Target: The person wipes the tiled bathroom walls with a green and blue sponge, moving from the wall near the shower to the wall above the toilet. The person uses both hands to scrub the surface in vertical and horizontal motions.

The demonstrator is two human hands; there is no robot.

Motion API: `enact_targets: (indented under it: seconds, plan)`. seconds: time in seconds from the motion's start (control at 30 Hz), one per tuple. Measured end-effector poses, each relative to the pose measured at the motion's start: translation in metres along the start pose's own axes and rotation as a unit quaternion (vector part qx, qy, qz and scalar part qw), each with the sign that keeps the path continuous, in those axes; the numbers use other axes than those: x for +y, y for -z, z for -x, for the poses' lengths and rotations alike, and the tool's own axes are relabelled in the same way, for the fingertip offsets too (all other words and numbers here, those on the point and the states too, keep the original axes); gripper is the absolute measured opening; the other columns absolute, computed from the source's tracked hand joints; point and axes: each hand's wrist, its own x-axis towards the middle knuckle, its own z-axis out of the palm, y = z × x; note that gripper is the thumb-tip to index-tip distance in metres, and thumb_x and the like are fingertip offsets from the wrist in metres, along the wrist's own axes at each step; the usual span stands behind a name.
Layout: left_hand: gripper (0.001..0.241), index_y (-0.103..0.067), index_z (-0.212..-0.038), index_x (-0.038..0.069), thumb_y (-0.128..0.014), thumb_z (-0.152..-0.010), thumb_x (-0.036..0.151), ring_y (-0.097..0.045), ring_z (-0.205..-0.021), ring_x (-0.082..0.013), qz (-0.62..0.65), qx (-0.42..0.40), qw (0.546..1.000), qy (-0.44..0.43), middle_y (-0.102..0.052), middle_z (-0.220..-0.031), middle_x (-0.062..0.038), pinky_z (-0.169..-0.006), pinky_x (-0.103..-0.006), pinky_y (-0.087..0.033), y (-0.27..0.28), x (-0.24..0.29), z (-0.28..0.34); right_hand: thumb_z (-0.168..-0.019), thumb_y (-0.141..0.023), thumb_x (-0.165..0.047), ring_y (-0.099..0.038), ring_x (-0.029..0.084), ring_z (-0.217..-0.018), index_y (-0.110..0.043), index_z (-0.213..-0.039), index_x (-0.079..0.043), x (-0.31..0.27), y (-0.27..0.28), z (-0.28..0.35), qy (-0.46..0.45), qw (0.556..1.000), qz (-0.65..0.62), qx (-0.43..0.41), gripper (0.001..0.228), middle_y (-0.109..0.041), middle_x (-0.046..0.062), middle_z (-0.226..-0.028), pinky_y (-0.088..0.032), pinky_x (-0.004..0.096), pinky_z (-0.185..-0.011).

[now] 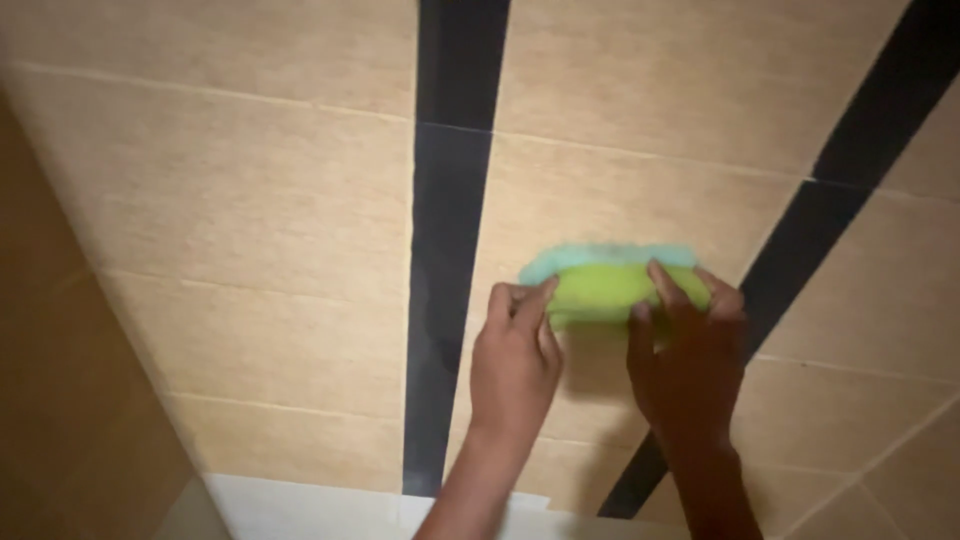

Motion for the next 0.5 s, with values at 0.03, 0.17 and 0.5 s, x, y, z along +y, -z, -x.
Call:
enact_targets:
  seconds: [0.03, 0.17, 0.5]
  plan:
    - [0.034, -0.072, -0.124, 0.007, -0.062, -0.093, -0.002, -0.070, -0.093, -0.0335, -0.003, 0.005, 1.000, 0.000, -0.063, -0.109, -0.015, -0.079, -0.0413, -0.058, 0.001, -0.002, -0.002, -0.096, -0.070, -0.019, -0.060, 0.043, -0.119, -0.070, -0.134, -0.009, -0.006, -0.001, -0.005, 0.003, 1.000, -0.005, 0.001, 0.039, -0.055, 0.023, -0.134, -0.051, 0.051, -0.101]
    - [0.035, -0.073, -0.120, 0.007, -0.062, -0.089, -0.003, -0.069, -0.090, -0.0353, -0.017, -0.030, 0.999, 0.041, -0.063, -0.108, -0.016, -0.078, -0.0430, -0.058, 0.005, 0.000, 0.004, -0.092, -0.073, -0.021, -0.062, 0.041, -0.110, -0.075, -0.126, -0.011, -0.016, 0.010, -0.005, -0.075, 0.993, 0.033, -0.082, 0.035, -0.060, 0.023, -0.125, -0.053, 0.048, -0.094]
    - [0.034, -0.073, -0.120, 0.007, -0.060, -0.090, -0.002, -0.071, -0.091, -0.0353, -0.013, -0.020, 0.996, 0.089, -0.066, -0.108, -0.016, -0.079, -0.0441, -0.058, 0.051, 0.046, -0.033, -0.090, -0.073, -0.024, -0.062, 0.039, -0.116, -0.071, -0.133, -0.010, -0.028, 0.031, -0.040, -0.077, 0.990, -0.101, -0.056, 0.045, -0.052, 0.029, -0.139, -0.055, 0.044, -0.092]
